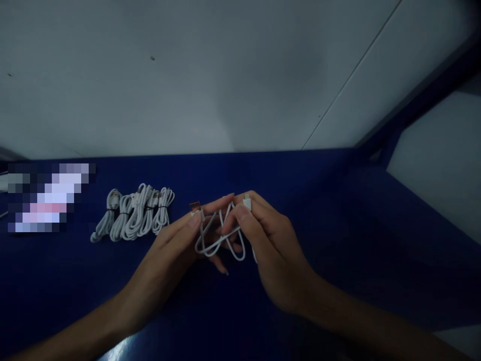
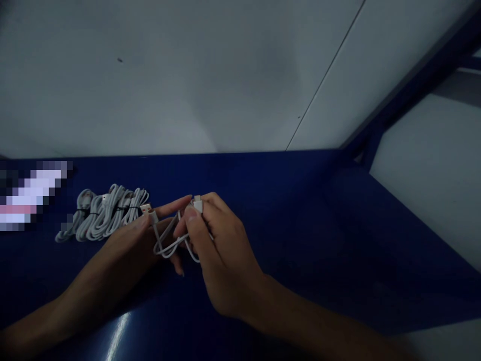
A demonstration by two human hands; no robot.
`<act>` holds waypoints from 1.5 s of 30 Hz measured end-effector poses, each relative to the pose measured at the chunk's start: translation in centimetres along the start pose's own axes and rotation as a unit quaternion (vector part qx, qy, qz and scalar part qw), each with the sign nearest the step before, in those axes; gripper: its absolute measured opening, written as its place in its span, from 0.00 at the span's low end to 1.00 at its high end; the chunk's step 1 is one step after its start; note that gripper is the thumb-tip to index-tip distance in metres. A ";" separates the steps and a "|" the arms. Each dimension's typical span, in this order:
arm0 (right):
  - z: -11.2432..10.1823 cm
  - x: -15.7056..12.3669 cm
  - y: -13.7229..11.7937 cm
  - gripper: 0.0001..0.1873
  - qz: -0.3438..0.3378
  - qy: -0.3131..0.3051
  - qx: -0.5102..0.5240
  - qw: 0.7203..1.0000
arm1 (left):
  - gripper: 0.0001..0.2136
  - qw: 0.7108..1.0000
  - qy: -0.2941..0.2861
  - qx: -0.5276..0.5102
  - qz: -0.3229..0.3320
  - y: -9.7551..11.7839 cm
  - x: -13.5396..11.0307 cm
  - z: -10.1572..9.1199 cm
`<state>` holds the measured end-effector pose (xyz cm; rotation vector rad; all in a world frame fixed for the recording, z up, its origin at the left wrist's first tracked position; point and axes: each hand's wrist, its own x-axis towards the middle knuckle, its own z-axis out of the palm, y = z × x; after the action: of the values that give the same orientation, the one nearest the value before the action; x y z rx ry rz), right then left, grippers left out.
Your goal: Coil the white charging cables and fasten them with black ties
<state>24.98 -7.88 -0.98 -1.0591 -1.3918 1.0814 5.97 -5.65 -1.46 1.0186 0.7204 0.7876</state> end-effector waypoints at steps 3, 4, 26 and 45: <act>0.1 -0.1 0.0 0.23 -0.011 -0.010 0.010 1.000 | 0.26 1.000 0.004 0.006 0.002 0.0 0.0 0.0; 0.1 -0.1 0.0 0.24 -0.014 -0.013 0.018 1.000 | 0.26 1.000 0.004 0.008 0.002 -0.1 0.0 0.0; -0.2 0.1 -0.4 0.27 0.031 -0.079 0.026 0.996 | 0.21 1.000 0.011 -0.008 0.012 -0.2 -0.1 0.0; -0.3 0.2 -0.3 0.24 0.019 -0.077 -0.003 0.997 | 0.20 1.000 -0.010 0.008 0.010 0.1 -0.1 0.3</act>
<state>25.21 -7.70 -0.66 -1.0276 -1.5018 1.2096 6.12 -5.79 -1.24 1.0476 0.7002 0.7893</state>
